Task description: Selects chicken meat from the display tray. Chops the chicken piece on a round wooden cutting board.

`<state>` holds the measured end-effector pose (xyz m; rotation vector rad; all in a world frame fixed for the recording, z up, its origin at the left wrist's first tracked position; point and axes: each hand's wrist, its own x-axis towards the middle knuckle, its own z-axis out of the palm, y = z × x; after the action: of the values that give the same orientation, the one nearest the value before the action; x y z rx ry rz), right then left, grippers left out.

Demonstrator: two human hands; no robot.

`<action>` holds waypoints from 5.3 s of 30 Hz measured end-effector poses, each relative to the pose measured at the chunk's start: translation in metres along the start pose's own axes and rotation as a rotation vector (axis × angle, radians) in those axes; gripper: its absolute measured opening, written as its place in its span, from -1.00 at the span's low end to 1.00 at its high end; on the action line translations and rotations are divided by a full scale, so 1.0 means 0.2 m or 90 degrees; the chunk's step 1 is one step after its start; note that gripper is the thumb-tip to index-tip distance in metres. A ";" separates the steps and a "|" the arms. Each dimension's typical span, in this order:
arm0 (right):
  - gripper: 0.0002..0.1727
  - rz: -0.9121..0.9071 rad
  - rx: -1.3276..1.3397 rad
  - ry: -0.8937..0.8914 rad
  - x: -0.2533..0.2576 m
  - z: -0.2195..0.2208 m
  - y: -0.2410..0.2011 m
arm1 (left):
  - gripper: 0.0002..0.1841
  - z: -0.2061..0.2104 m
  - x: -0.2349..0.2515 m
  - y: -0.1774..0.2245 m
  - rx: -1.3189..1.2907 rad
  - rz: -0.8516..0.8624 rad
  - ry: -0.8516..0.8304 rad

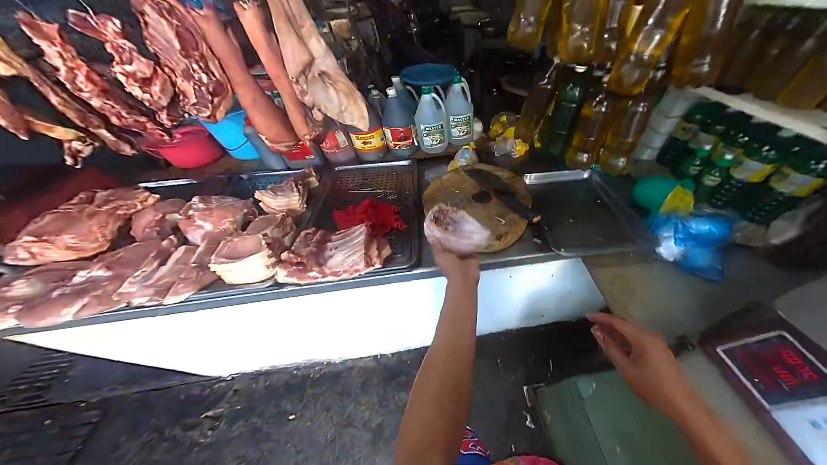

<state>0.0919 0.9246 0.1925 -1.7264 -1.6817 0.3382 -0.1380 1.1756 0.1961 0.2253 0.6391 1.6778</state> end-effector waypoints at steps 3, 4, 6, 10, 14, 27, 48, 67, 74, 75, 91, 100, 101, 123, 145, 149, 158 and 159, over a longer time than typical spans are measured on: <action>-0.62 0.011 0.004 0.017 0.38 0.16 -0.01 | -0.41 0.05 0.14 -0.15 0.192 -0.142 -0.055; -0.61 0.026 0.007 0.025 0.52 0.22 -0.01 | -0.42 0.05 0.15 -0.15 0.252 -0.203 -0.101; -0.60 0.075 0.012 0.027 0.75 0.31 0.00 | -0.41 0.02 0.21 -0.12 0.345 -0.238 -0.144; -0.64 0.144 0.003 0.045 1.14 0.38 -0.05 | -0.31 0.04 0.76 0.05 0.652 0.090 -0.142; -0.51 0.234 -0.130 -0.020 1.58 0.42 0.03 | -0.09 0.21 1.26 0.00 0.927 0.061 -0.261; 0.01 0.332 -0.325 -0.313 1.98 0.71 0.13 | -0.17 0.30 1.32 -0.18 1.156 -0.064 -0.493; -0.38 0.371 0.191 -0.187 1.57 0.68 0.11 | -0.52 0.13 1.21 -0.22 1.004 0.273 -0.396; -0.67 -0.005 -0.281 -0.326 2.39 0.50 -0.25 | -0.66 0.14 1.14 -0.42 1.039 0.413 -0.514; -0.70 0.039 -0.330 -0.407 2.43 0.50 -0.27 | -0.66 0.13 1.16 -0.40 1.040 0.386 -0.519; -0.70 0.051 -0.332 -0.421 2.43 0.49 -0.28 | -0.66 0.13 1.16 -0.39 1.037 0.380 -0.519; -0.63 0.403 -0.064 -0.382 1.79 0.33 -0.13 | -0.72 0.14 1.17 -0.40 1.019 0.372 -0.487; -0.60 0.370 -0.192 -0.329 1.31 0.30 -0.16 | -0.54 0.17 1.18 -0.34 1.043 0.346 -0.528; -0.59 0.353 -0.195 -0.290 1.28 0.30 -0.16 | -0.56 0.17 1.18 -0.33 1.047 0.348 -0.546; -0.48 0.269 -0.272 -0.333 1.86 0.56 -0.22 | -0.69 0.10 1.16 -0.32 1.016 0.329 -0.519; -0.53 0.154 -0.238 -0.033 0.98 0.53 0.08 | -0.62 0.18 1.38 0.08 1.204 0.136 -0.474; -0.52 0.316 -0.183 -0.114 1.07 0.56 0.09 | -0.53 0.57 1.23 -0.13 1.221 0.249 -0.561; -0.52 0.407 -0.115 -0.199 1.12 0.53 0.13 | -0.36 0.50 1.17 -0.05 1.499 0.023 -0.609; -0.54 0.401 -0.096 -0.187 1.11 0.53 0.13 | -0.37 0.42 1.19 0.02 1.457 0.008 -0.609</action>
<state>0.0751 1.1685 0.1603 -2.3961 -1.3333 0.7987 -0.1515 1.4268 0.2195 2.3274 1.3892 -0.1078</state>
